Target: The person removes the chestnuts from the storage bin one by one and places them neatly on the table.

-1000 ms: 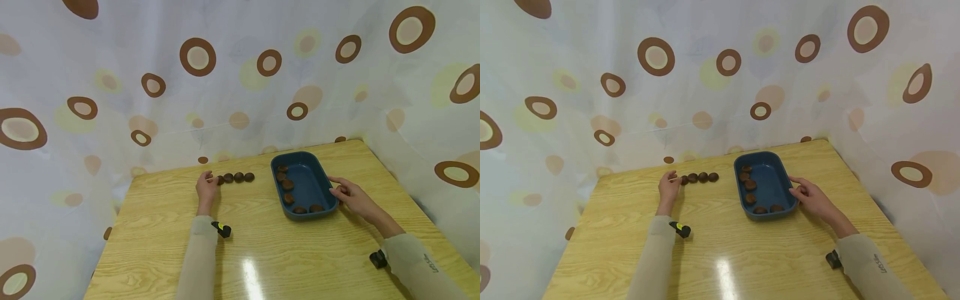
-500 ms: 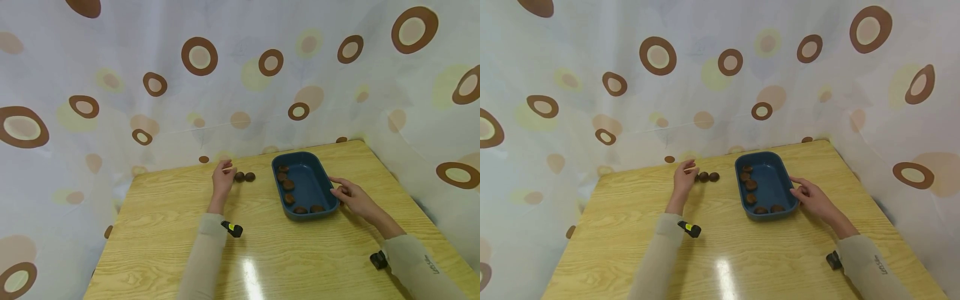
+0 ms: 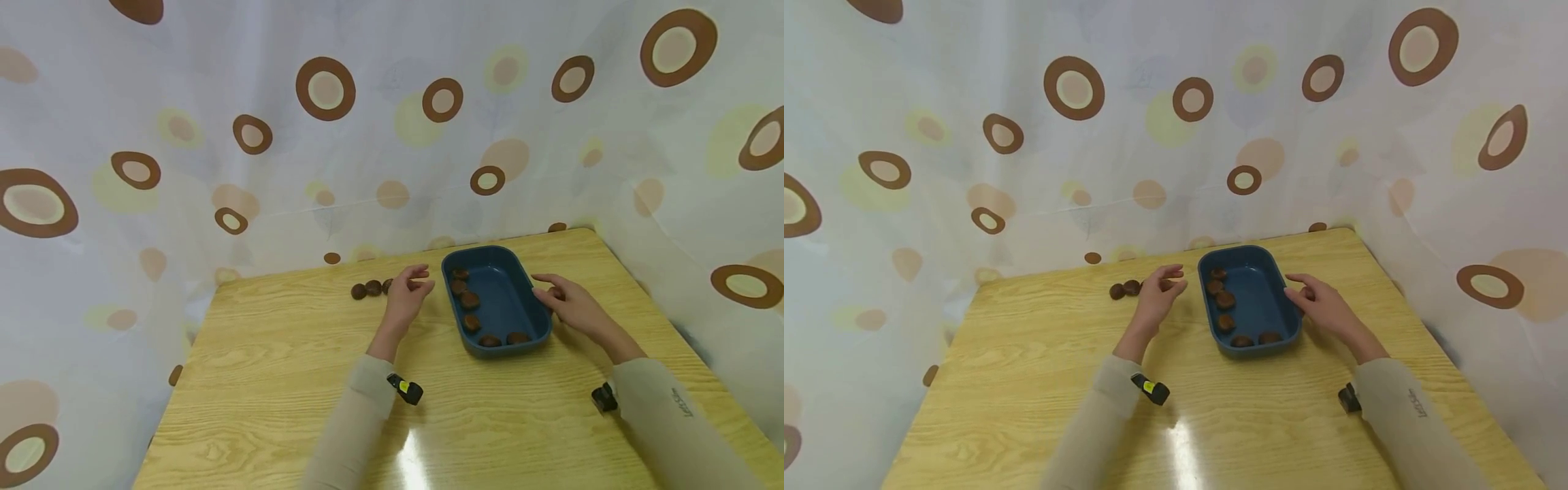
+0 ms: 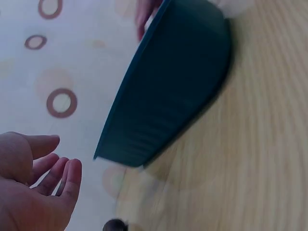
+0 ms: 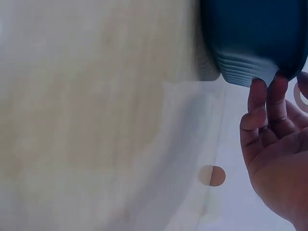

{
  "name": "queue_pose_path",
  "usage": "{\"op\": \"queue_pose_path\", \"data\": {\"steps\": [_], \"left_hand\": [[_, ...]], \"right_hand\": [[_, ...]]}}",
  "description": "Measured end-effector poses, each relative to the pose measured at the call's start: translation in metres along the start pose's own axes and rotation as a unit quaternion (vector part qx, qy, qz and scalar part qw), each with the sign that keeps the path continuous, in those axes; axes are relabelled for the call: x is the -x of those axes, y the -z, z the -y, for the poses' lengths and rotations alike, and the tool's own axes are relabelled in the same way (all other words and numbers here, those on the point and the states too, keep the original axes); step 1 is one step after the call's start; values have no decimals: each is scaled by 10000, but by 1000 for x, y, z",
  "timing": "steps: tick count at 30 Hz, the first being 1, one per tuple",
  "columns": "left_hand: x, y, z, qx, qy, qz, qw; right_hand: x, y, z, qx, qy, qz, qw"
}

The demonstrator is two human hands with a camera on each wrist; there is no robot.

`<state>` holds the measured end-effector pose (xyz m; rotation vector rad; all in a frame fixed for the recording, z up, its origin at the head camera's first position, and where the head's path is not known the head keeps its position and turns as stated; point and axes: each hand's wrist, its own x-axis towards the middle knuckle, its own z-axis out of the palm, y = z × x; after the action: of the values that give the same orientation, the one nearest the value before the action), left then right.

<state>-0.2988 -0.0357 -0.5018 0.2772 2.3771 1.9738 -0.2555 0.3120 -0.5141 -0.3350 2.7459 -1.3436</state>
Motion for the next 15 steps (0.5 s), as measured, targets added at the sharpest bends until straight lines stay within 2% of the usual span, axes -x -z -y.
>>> {"op": "queue_pose_path", "data": {"steps": [6, 11, 15], "left_hand": [[9, -26, 0, -45, 48, 455, 9989], [13, -34, -2, 28, 31, 491, 9988], [14, -37, -7, 4, -2, 511, 9987]], "right_hand": [[-14, 0, 3, -64, -141, 109, 9998], [-11, 2, 4, -365, -478, 251, 9979], [-8, 6, 3, -446, -526, 156, 9975]]}}
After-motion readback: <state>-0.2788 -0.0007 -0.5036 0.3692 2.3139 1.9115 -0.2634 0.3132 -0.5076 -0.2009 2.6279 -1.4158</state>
